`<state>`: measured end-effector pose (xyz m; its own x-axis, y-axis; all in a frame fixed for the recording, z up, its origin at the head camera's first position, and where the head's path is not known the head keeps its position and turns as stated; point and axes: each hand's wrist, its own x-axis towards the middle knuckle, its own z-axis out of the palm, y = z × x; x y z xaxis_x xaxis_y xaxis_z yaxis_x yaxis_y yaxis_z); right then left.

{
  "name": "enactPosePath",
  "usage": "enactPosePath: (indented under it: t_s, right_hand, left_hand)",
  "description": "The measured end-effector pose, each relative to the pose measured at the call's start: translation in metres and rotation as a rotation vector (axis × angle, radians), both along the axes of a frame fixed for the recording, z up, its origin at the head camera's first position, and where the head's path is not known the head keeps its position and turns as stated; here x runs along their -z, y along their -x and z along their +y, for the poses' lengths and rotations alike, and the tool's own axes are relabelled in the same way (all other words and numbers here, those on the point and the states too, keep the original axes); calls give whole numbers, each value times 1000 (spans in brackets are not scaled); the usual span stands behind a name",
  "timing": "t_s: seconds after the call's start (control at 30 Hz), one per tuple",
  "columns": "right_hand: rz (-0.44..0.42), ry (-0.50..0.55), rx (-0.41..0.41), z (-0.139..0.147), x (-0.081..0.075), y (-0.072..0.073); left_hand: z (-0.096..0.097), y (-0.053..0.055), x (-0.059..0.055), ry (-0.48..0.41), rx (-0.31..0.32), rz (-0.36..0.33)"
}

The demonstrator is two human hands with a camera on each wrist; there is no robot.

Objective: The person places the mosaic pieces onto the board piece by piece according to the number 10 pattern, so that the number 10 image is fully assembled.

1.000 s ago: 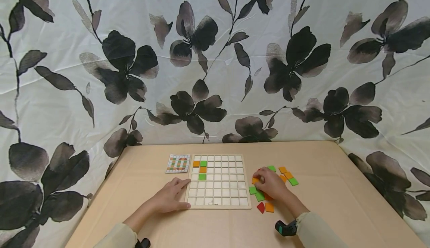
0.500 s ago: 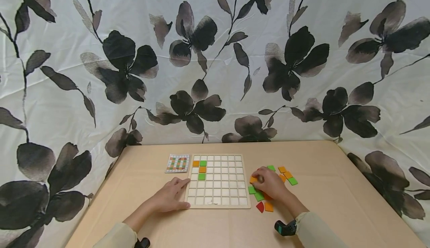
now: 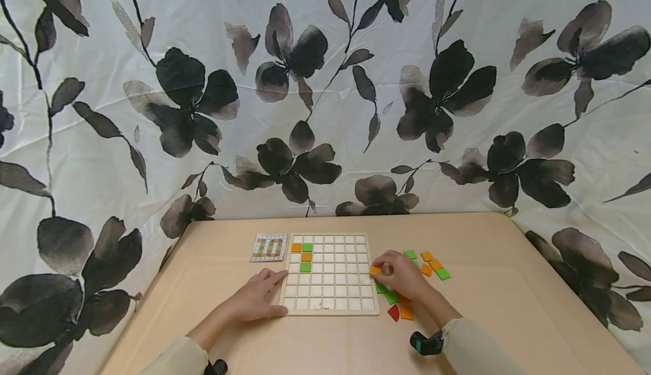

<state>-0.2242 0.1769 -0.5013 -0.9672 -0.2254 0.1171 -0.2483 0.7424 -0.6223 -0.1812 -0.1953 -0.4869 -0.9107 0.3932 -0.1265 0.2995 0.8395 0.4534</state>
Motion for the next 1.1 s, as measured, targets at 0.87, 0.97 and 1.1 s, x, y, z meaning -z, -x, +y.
enactPosePath:
  t_s: [0.87,0.97,1.1]
  right_hand:
    - [52,59,-179,-48,-2,0]
    - [48,63,-190,-53,-3,0]
    - [36,66,-201,-61,-4,-1]
  left_hand:
    - [-1,2,1,2,12,-2]
    - [-2,2,1,3,13,-2]
    - [-2,2,1,0,15,-8]
